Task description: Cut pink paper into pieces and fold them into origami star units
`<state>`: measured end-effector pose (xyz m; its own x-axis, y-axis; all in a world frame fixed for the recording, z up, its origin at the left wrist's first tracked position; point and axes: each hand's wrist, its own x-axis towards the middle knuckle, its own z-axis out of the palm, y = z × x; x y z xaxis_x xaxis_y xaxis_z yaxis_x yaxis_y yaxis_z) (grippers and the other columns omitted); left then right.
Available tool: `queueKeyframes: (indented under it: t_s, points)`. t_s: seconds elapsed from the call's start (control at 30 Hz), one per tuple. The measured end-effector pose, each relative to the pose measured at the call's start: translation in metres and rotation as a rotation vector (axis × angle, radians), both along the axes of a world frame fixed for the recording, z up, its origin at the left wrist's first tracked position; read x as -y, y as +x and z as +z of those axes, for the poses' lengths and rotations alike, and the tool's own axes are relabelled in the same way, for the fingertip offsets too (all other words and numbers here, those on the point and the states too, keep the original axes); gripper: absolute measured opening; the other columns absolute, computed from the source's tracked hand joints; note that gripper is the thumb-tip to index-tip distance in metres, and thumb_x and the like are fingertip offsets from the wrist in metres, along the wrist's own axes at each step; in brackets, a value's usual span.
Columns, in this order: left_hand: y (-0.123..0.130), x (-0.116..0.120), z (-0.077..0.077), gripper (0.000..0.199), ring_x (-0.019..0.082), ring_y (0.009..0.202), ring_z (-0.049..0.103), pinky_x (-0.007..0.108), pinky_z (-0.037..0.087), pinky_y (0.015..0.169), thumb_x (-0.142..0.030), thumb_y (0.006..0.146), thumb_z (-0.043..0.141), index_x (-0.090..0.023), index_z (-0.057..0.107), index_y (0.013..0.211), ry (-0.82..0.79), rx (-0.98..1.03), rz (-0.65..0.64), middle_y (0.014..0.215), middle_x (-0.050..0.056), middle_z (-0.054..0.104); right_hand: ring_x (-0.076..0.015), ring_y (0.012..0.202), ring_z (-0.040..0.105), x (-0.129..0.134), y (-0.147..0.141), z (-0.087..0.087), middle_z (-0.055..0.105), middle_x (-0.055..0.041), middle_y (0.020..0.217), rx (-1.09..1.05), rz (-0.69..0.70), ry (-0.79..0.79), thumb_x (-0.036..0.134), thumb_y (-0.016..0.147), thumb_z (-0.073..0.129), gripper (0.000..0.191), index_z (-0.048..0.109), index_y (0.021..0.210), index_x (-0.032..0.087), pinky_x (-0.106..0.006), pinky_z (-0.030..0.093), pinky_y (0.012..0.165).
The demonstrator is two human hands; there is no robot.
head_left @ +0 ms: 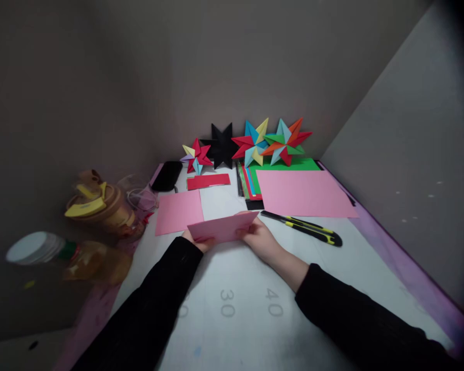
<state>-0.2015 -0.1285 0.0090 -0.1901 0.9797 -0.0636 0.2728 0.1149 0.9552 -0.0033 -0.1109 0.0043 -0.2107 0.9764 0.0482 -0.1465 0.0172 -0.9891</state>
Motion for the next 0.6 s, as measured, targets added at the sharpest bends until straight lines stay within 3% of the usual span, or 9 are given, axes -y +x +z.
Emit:
queueKeyframes:
  t_s: [0.23,0.37,0.47,0.6]
  points:
    - [0.003,-0.002,0.009,0.043,0.032,0.080,0.067,0.039,0.055,0.071,-0.024,0.044,0.084,-0.015,0.067,0.082,-0.005,-0.008,0.038,0.079,0.010,0.072,-0.0180,0.089,0.061,0.000,-0.001,0.003,0.064,-0.0026,0.097,-0.091,0.039,-0.023,0.022,0.071,0.063,0.039,0.051,0.107,0.023,-0.033,0.047,0.083]
    - [-0.005,-0.001,0.015,0.048,0.030,0.081,0.067,0.040,0.054,0.075,-0.031,0.045,0.084,-0.012,0.067,0.085,-0.032,-0.004,0.106,0.085,0.012,0.072,-0.0122,0.058,0.058,0.000,0.002,0.008,0.062,0.0011,0.066,0.057,0.009,-0.115,0.034,0.075,0.063,0.017,0.055,0.080,0.019,-0.024,0.047,0.056]
    - [-0.010,-0.001,0.013,0.048,0.029,0.077,0.068,0.038,0.055,0.073,-0.036,0.045,0.084,-0.010,0.068,0.083,-0.128,0.059,0.119,0.084,0.014,0.072,-0.0082,0.041,0.049,0.001,0.005,0.012,0.059,0.0018,0.055,0.144,-0.003,-0.184,0.041,0.074,0.062,0.026,0.052,0.065,0.018,-0.019,0.035,0.038]
    - [-0.011,-0.002,0.009,0.048,0.025,0.069,0.068,0.032,0.055,0.064,-0.036,0.047,0.084,-0.009,0.068,0.083,-0.216,0.300,0.096,0.078,0.012,0.072,-0.0058,0.034,0.043,-0.001,0.007,0.014,0.059,0.0020,0.050,0.126,-0.034,-0.266,0.042,0.072,0.064,0.029,0.051,0.062,0.018,-0.016,0.025,0.030]
